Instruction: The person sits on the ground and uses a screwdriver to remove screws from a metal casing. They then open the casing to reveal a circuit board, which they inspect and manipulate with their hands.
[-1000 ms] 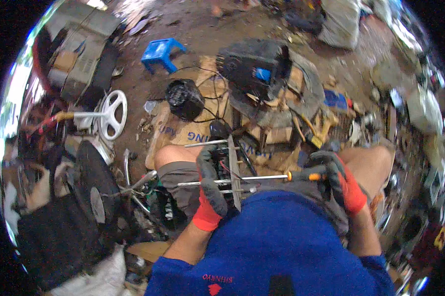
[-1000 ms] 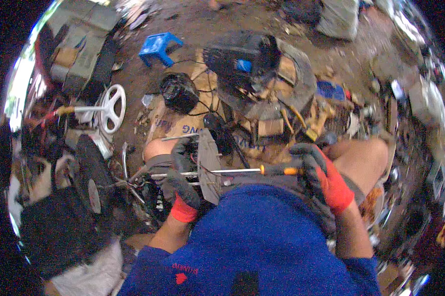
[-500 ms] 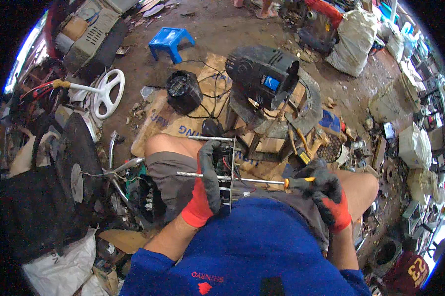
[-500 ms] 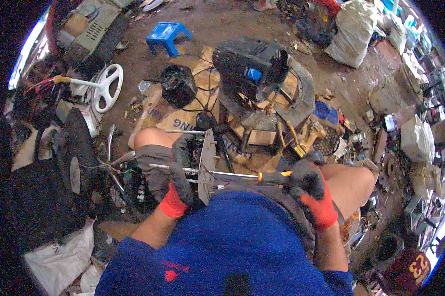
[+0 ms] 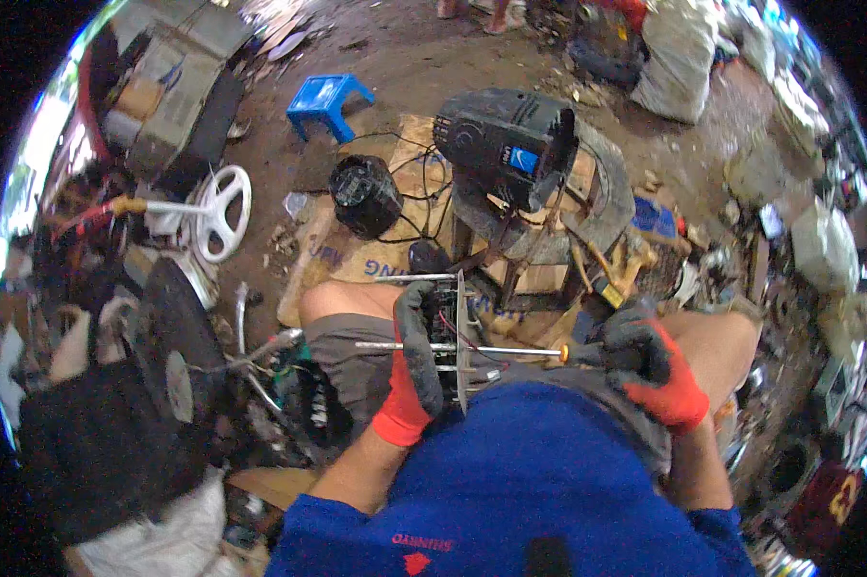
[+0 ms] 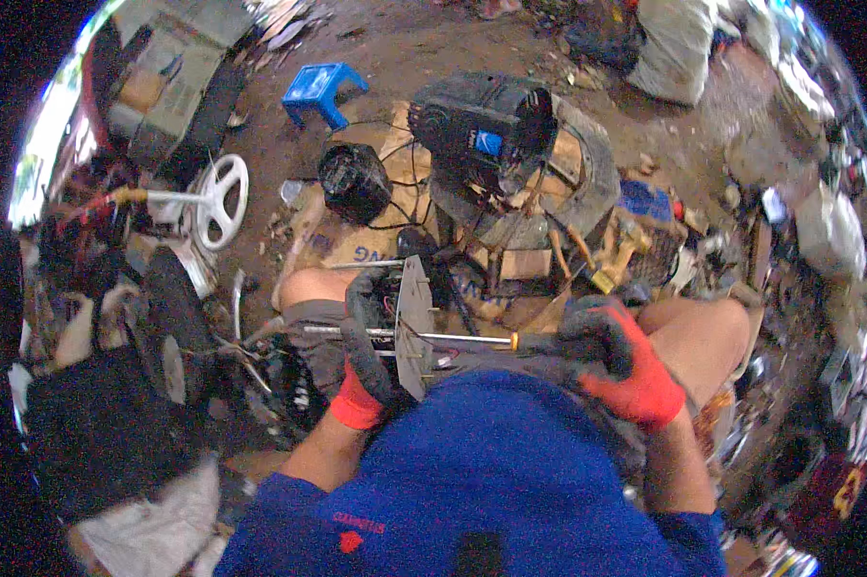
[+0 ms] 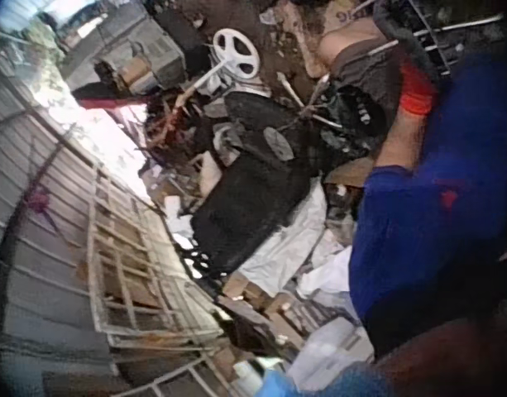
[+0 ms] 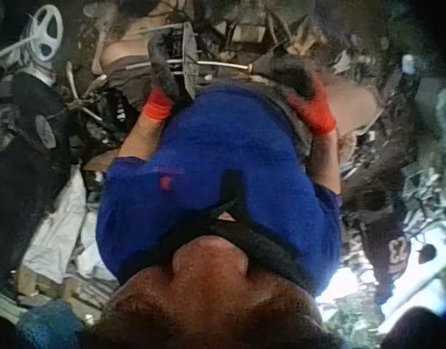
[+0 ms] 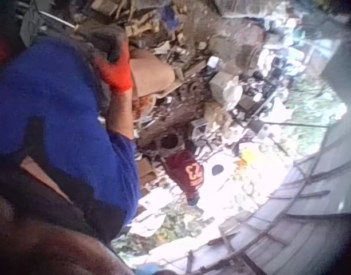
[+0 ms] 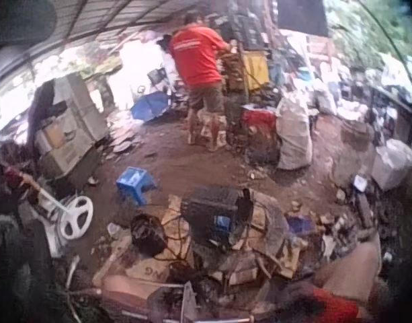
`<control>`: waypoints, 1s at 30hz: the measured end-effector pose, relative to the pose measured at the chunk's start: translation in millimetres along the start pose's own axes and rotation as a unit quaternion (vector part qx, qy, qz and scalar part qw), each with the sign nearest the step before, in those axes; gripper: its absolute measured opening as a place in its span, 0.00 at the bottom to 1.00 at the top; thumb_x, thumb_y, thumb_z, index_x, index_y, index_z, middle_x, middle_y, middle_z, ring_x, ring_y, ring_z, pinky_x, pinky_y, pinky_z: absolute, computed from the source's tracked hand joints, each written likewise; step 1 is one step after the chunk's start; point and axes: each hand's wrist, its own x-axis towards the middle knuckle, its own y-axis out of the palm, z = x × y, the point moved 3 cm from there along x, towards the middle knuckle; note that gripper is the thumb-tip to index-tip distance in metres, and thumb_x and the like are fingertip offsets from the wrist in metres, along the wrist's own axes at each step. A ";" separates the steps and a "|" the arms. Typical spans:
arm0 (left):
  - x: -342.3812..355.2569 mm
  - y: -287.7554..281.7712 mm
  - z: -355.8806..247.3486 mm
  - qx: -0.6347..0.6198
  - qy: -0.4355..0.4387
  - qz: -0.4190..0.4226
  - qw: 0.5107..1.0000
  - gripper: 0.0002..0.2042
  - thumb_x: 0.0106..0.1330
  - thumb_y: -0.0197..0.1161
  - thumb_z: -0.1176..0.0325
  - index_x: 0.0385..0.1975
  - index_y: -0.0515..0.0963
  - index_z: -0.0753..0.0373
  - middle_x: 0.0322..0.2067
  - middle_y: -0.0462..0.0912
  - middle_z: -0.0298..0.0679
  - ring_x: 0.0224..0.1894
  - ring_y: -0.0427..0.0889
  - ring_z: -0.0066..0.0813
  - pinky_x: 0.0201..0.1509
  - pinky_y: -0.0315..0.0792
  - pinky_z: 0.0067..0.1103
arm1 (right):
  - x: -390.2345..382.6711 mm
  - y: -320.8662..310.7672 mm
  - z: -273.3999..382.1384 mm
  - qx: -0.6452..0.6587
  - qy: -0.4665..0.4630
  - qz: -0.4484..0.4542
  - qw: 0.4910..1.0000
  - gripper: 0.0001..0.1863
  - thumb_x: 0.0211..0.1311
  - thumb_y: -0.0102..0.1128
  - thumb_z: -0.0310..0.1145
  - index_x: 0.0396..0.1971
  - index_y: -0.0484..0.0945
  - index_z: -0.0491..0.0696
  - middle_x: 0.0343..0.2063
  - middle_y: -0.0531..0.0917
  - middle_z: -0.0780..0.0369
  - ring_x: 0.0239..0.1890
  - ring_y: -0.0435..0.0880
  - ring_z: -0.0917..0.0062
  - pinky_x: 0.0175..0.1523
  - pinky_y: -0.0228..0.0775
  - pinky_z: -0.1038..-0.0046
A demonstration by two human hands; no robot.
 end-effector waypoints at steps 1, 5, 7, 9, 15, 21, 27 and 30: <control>3.4 5.6 0.3 -0.012 -0.038 0.007 0.999 0.26 0.77 0.48 0.50 0.64 0.62 0.63 0.51 0.71 0.38 0.51 0.74 0.27 0.56 0.74 0.25 | 0.1 1.2 8.5 0.017 0.006 0.015 1.000 0.32 0.54 0.73 0.38 0.59 0.74 0.44 0.62 0.73 0.60 0.63 0.74 0.70 0.69 0.63 0.65; 2.8 12.0 -6.7 0.062 0.084 0.084 0.991 0.24 0.77 0.47 0.50 0.63 0.63 0.60 0.45 0.72 0.34 0.43 0.75 0.20 0.44 0.76 0.21 | 4.2 -9.0 -25.4 -0.209 0.071 0.067 0.973 0.31 0.64 0.65 0.46 0.62 0.73 0.43 0.60 0.78 0.54 0.65 0.75 0.64 0.70 0.64 0.63; -2.6 9.5 -7.1 -0.006 0.036 0.064 0.997 0.24 0.77 0.46 0.50 0.63 0.63 0.59 0.46 0.72 0.33 0.44 0.74 0.20 0.46 0.76 0.21 | -3.3 -4.7 -5.9 -0.267 0.106 0.029 0.957 0.29 0.65 0.63 0.42 0.61 0.73 0.43 0.58 0.79 0.50 0.64 0.74 0.58 0.70 0.64 0.62; -0.9 6.9 -2.2 -0.038 0.012 0.043 0.998 0.24 0.77 0.45 0.50 0.64 0.63 0.59 0.47 0.72 0.33 0.46 0.74 0.22 0.51 0.74 0.23 | 3.4 -6.3 -6.8 -0.318 0.043 0.041 0.946 0.29 0.64 0.63 0.41 0.61 0.72 0.43 0.59 0.77 0.49 0.64 0.74 0.55 0.69 0.65 0.60; 6.0 -0.2 11.2 -0.024 0.016 0.039 0.999 0.26 0.77 0.46 0.47 0.64 0.63 0.59 0.50 0.73 0.34 0.50 0.74 0.27 0.57 0.73 0.26 | 20.9 9.7 11.8 -0.369 -0.027 0.086 0.925 0.39 0.52 0.67 0.34 0.66 0.64 0.44 0.56 0.76 0.46 0.59 0.76 0.50 0.63 0.71 0.57; 0.4 3.6 -0.2 0.102 0.090 0.082 0.987 0.35 0.73 0.47 0.38 0.66 0.61 0.62 0.53 0.70 0.37 0.56 0.70 0.28 0.61 0.67 0.29 | 37.5 24.0 18.1 -0.395 -0.115 0.129 0.902 0.38 0.52 0.65 0.35 0.66 0.66 0.44 0.55 0.77 0.46 0.58 0.77 0.50 0.63 0.71 0.56; 0.2 0.2 22.6 0.003 -0.005 0.088 0.996 0.33 0.75 0.43 0.38 0.64 0.63 0.63 0.50 0.71 0.37 0.49 0.71 0.26 0.55 0.71 0.27 | 37.3 35.7 8.2 -0.393 -0.010 0.116 0.912 0.29 0.61 0.61 0.44 0.61 0.74 0.48 0.58 0.78 0.49 0.61 0.77 0.53 0.66 0.69 0.58; 3.8 -1.6 24.3 0.025 0.003 0.074 0.997 0.34 0.74 0.46 0.38 0.66 0.62 0.63 0.49 0.71 0.36 0.46 0.73 0.25 0.51 0.73 0.24 | 40.4 35.4 2.2 -0.390 0.002 0.102 0.915 0.28 0.64 0.59 0.49 0.60 0.76 0.49 0.58 0.78 0.49 0.61 0.77 0.54 0.67 0.68 0.58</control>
